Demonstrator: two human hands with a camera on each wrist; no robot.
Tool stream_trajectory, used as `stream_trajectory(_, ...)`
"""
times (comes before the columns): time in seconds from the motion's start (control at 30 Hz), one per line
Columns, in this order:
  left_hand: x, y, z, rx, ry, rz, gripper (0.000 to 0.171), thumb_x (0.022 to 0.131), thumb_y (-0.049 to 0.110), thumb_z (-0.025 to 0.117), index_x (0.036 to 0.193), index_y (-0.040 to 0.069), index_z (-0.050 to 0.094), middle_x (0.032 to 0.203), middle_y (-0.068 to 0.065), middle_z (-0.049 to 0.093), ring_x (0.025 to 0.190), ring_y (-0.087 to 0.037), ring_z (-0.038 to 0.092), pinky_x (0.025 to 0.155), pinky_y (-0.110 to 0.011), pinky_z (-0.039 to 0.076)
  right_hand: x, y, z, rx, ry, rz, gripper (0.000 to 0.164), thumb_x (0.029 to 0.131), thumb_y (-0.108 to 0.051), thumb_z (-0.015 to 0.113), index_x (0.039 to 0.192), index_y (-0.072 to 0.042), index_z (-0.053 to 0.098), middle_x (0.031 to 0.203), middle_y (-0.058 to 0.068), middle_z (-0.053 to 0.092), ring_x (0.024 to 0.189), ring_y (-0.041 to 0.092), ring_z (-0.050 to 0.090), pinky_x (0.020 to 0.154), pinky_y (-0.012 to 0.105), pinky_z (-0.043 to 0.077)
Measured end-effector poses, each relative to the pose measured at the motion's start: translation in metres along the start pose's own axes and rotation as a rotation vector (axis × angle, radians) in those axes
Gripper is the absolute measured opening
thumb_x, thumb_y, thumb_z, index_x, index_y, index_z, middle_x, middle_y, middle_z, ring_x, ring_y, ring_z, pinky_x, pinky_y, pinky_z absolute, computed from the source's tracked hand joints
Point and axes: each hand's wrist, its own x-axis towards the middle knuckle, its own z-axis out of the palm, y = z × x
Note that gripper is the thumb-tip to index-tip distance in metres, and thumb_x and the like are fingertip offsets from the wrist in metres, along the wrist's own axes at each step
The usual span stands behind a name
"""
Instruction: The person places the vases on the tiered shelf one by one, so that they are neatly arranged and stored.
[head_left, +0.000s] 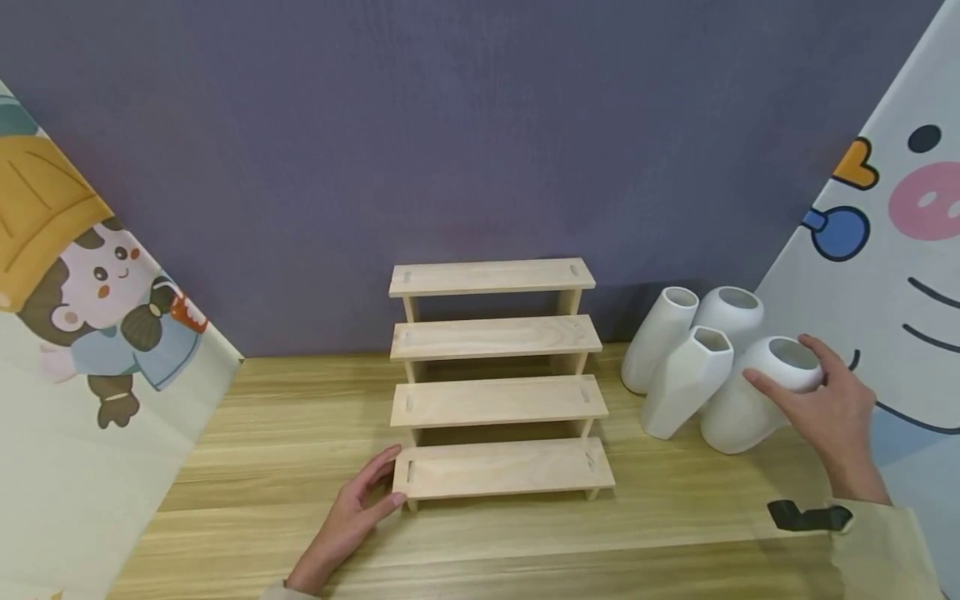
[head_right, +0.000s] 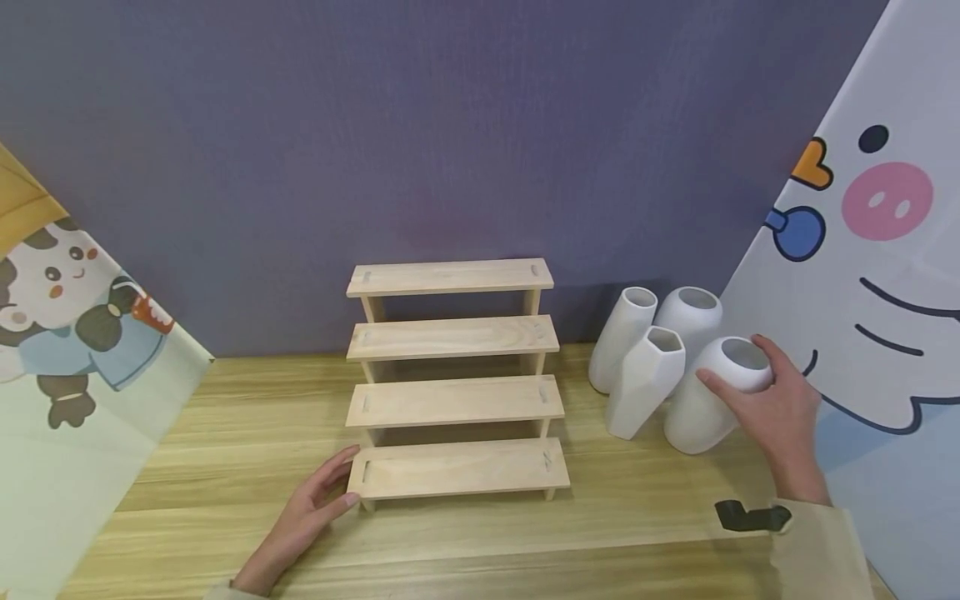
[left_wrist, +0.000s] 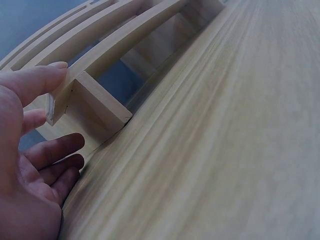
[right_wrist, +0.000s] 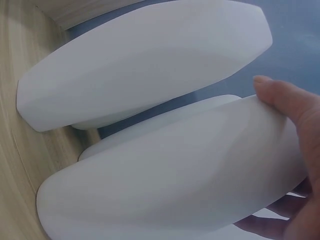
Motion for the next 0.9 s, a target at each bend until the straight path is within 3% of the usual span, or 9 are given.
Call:
stream_trajectory(0.27, 0.000, 0.000, 0.001, 0.002, 0.000, -0.038, 0.061, 0.095, 0.014, 0.067, 0.151, 0.015, 0.043, 0.151, -0.019, 0.049, 0.122, 0.012, 0.049, 0.105, -0.013, 0.037, -0.004, 0.000, -0.005, -0.010, 0.002, 0.025, 0.091, 0.079, -0.046, 0.081, 0.153, -0.012, 0.039, 0.136, 0.036, 0.054, 0.108, 0.043, 0.051, 0.068, 0.025, 0.031)
stream_trajectory(0.37, 0.001, 0.001, 0.001, 0.013, 0.011, -0.071, 0.062, 0.094, 0.015, 0.068, 0.151, 0.017, 0.044, 0.150, -0.018, 0.051, 0.121, 0.011, 0.050, 0.105, -0.016, 0.039, -0.006, 0.001, -0.008, -0.003, 0.025, 0.032, 0.091, 0.077, -0.044, 0.084, 0.152, -0.014, 0.042, 0.133, 0.035, 0.057, 0.091, 0.017, 0.053, 0.063, 0.019, 0.030)
stream_trajectory(0.5, 0.001, 0.002, 0.001, 0.020, 0.017, -0.093, 0.062, 0.094, 0.016, 0.069, 0.150, 0.018, 0.045, 0.150, -0.016, 0.052, 0.121, 0.010, 0.050, 0.105, -0.018, 0.039, -0.009, 0.001, -0.013, -0.007, 0.062, 0.041, 0.091, 0.075, -0.043, 0.086, 0.151, -0.016, 0.044, 0.128, 0.034, 0.060, 0.076, -0.007, 0.034, 0.059, 0.015, 0.030)
stream_trajectory(0.77, 0.000, 0.002, 0.001, 0.019, 0.016, -0.078, 0.062, 0.094, 0.016, 0.069, 0.151, 0.018, 0.044, 0.151, -0.017, 0.051, 0.122, 0.011, 0.050, 0.105, -0.017, 0.039, -0.015, -0.003, -0.022, -0.020, 0.091, 0.064, 0.091, 0.073, -0.042, 0.087, 0.150, -0.016, 0.047, 0.124, 0.034, 0.062, 0.070, -0.014, 0.029, 0.053, 0.010, 0.029)
stream_trajectory(0.9, 0.000, 0.002, 0.001, 0.017, 0.014, -0.088, 0.062, 0.094, 0.016, 0.069, 0.151, 0.018, 0.044, 0.151, -0.016, 0.051, 0.122, 0.011, 0.050, 0.105, -0.017, 0.038, -0.019, -0.007, -0.026, -0.048, 0.104, 0.071, 0.091, 0.073, -0.043, 0.087, 0.150, -0.016, 0.047, 0.124, 0.034, 0.061, 0.072, -0.009, 0.032, 0.052, 0.010, 0.028)
